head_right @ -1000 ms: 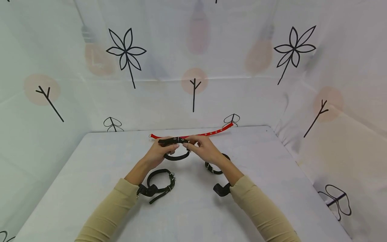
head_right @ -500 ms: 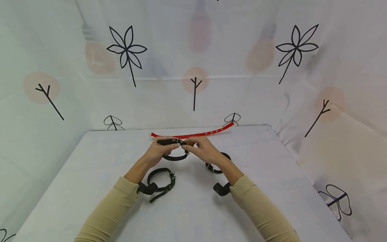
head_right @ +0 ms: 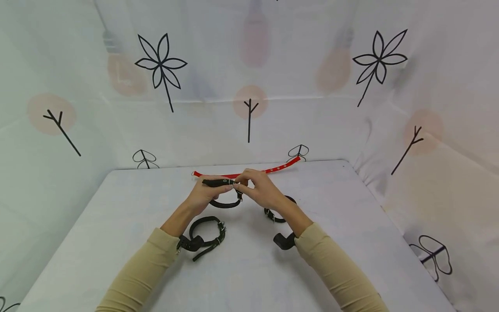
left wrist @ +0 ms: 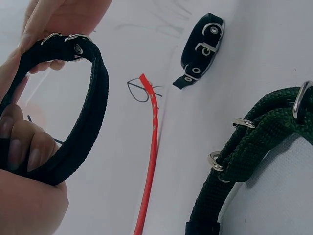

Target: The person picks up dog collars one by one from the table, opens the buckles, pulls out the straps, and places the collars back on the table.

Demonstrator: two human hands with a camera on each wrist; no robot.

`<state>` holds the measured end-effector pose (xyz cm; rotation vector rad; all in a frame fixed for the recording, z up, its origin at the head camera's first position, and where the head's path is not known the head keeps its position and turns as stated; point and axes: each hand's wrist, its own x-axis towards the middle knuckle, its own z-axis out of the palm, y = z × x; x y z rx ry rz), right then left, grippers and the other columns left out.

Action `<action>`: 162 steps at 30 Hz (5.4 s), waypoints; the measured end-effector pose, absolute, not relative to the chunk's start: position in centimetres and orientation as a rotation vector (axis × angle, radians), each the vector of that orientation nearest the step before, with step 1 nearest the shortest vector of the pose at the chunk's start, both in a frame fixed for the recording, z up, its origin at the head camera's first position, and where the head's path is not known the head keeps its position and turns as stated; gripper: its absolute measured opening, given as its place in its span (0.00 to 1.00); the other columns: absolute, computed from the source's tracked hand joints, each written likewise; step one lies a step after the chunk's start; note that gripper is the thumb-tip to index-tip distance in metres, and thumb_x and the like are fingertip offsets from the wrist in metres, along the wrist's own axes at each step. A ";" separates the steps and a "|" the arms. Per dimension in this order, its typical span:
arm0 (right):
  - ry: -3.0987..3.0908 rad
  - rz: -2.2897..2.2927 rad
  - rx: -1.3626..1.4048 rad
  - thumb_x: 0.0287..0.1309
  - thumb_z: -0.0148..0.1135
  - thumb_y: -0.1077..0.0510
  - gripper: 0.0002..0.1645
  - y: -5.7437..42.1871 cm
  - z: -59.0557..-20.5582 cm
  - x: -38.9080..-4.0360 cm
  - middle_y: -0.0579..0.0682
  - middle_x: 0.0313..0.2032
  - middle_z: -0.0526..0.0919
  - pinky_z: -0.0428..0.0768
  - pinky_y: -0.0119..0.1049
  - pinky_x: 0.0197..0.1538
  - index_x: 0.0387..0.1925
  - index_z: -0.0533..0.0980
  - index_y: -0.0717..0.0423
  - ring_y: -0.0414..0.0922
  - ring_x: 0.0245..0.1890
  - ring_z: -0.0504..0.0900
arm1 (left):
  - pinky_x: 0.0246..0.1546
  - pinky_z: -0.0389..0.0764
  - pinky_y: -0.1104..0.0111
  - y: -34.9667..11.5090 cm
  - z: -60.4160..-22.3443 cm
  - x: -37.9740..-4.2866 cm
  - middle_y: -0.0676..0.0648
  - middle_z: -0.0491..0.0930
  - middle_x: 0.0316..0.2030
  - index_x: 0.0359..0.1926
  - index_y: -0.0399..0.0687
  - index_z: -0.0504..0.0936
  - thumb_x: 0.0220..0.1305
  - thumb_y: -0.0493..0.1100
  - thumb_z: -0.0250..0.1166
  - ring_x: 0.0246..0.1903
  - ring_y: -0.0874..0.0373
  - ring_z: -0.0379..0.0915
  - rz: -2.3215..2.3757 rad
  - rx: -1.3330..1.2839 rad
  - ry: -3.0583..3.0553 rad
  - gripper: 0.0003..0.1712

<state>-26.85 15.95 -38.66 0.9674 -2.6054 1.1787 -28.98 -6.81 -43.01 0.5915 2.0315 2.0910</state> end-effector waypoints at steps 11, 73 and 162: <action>-2.478 1.277 0.920 0.69 0.65 0.59 0.06 17.1 -38.9 -27.2 0.43 0.34 0.82 0.71 0.40 0.42 0.45 0.84 0.53 0.44 0.35 0.73 | 0.24 0.64 0.71 -7.3 -42.8 -28.8 0.54 0.81 0.30 0.49 0.43 0.90 0.63 0.41 0.75 0.23 0.60 0.60 2.194 0.516 2.074 0.14; -2.525 1.356 0.781 0.68 0.68 0.51 0.09 18.8 -36.7 -27.4 0.47 0.35 0.84 0.74 0.38 0.36 0.43 0.85 0.50 0.47 0.34 0.77 | 0.32 0.73 0.70 -8.3 -42.9 -28.6 0.52 0.84 0.41 0.53 0.37 0.86 0.67 0.44 0.72 0.34 0.60 0.71 2.153 0.627 2.182 0.19; -2.449 1.674 0.877 0.69 0.66 0.53 0.08 16.8 -37.6 -26.5 0.51 0.41 0.85 0.80 0.47 0.51 0.45 0.82 0.51 0.51 0.42 0.85 | 0.67 0.69 0.50 -6.9 -40.8 -26.9 0.51 0.80 0.54 0.57 0.56 0.74 0.79 0.50 0.56 0.61 0.56 0.73 1.429 1.030 2.562 0.12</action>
